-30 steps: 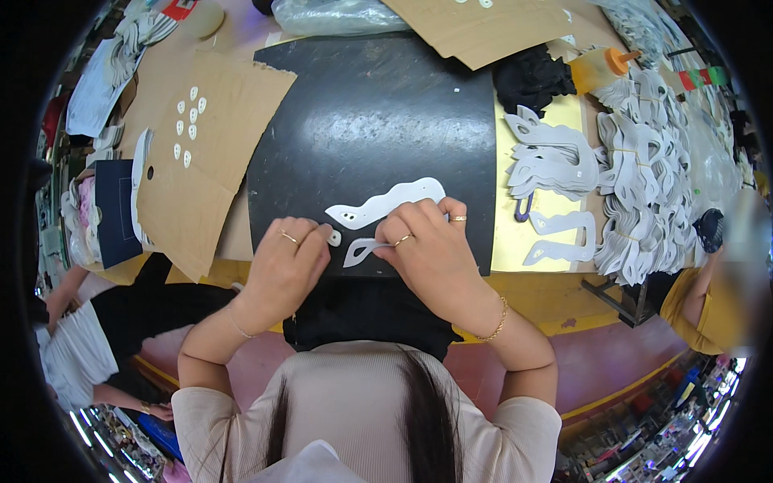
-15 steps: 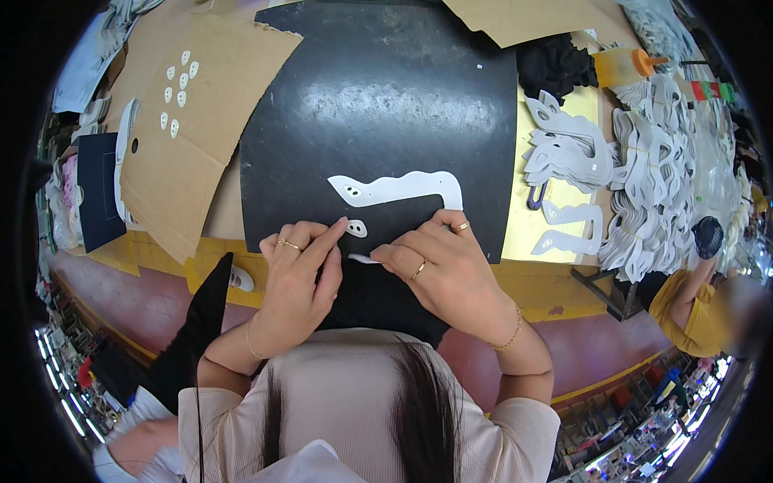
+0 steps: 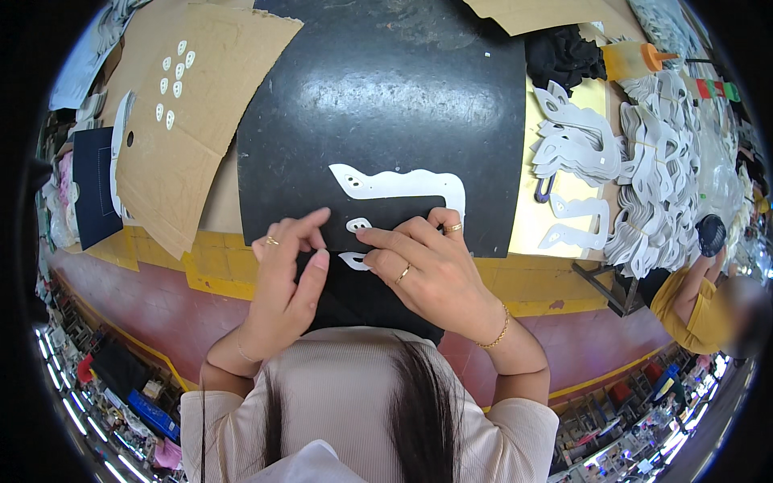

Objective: The person handles a roll of tape and then repeatedly picks up small white plastic pieces and larger white cutouts from a table. They align and press the small pieces onto the larger cutouts, placing the assembled units on a black mat. The person continues this assembly process throughout the clip.

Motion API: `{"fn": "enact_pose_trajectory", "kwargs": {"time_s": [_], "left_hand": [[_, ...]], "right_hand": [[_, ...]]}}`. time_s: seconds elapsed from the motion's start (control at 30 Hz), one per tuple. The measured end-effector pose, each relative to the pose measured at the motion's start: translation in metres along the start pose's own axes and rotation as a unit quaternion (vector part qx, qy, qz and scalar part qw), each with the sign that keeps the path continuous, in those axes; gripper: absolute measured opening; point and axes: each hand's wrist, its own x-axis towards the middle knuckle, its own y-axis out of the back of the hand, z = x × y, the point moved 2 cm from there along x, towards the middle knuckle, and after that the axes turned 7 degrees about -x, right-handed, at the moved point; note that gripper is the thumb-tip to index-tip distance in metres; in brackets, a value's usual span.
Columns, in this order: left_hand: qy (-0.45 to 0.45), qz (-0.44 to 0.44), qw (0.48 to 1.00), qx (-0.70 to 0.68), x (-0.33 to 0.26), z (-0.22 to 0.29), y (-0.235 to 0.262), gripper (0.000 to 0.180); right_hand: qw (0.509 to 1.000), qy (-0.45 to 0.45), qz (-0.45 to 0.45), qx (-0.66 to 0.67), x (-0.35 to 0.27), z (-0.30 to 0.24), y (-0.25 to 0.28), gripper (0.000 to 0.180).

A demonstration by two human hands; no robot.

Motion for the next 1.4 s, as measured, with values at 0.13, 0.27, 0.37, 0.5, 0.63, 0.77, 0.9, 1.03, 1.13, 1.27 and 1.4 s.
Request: {"fn": "enact_pose_trajectory", "kwargs": {"time_s": [0.13, 0.27, 0.37, 0.5, 0.63, 0.77, 0.9, 1.03, 1.13, 1.27, 1.4], "left_hand": [[-0.068, 0.027, 0.995, 0.073, 0.001, -0.007, 0.006, 0.042], [-0.062, -0.03, 0.996, 0.063, 0.0, -0.007, 0.006, 0.044], [-0.071, -0.036, 0.994, 0.076, 0.0, -0.008, 0.004, 0.037], [-0.076, -0.029, 0.995, 0.056, 0.0, -0.011, 0.003, 0.023], [-0.073, 0.0, 0.996, 0.043, 0.003, -0.009, 0.002, 0.015], [-0.088, 0.051, 0.991, 0.09, 0.012, -0.009, 0.0, 0.013], [-0.101, 0.068, 0.986, 0.11, 0.02, -0.015, 0.0, 0.014], [-0.106, 0.074, 0.985, 0.118, 0.023, -0.018, -0.002, 0.015], [-0.106, 0.078, 0.984, 0.123, 0.024, -0.02, -0.003, 0.015], [-0.102, 0.076, 0.985, 0.117, 0.025, -0.021, -0.003, 0.016], [-0.097, 0.076, 0.984, 0.126, 0.026, -0.019, -0.002, 0.014]], "right_hand": [[1.0, -0.001, -0.004, 0.004, 0.0, 0.002, 0.0, 0.014], [1.0, -0.011, 0.0, 0.017, 0.0, 0.002, 0.001, 0.014], [0.999, -0.023, 0.006, 0.043, 0.0, 0.002, 0.003, 0.016], [0.991, -0.089, 0.033, 0.093, -0.004, 0.002, 0.005, 0.024], [0.981, -0.162, 0.077, 0.074, -0.006, -0.005, 0.002, 0.025], [0.979, -0.185, 0.084, -0.019, 0.004, -0.017, 0.004, 0.02], [0.978, -0.185, 0.094, -0.029, 0.007, -0.017, -0.003, 0.018], [0.977, -0.194, 0.087, -0.01, 0.006, -0.015, -0.009, 0.016], [0.975, -0.205, 0.084, -0.011, 0.008, -0.014, -0.01, 0.014], [0.974, -0.209, 0.084, -0.002, 0.007, -0.013, -0.011, 0.012], [0.974, -0.213, 0.077, -0.01, 0.007, -0.013, -0.011, 0.012]]}}
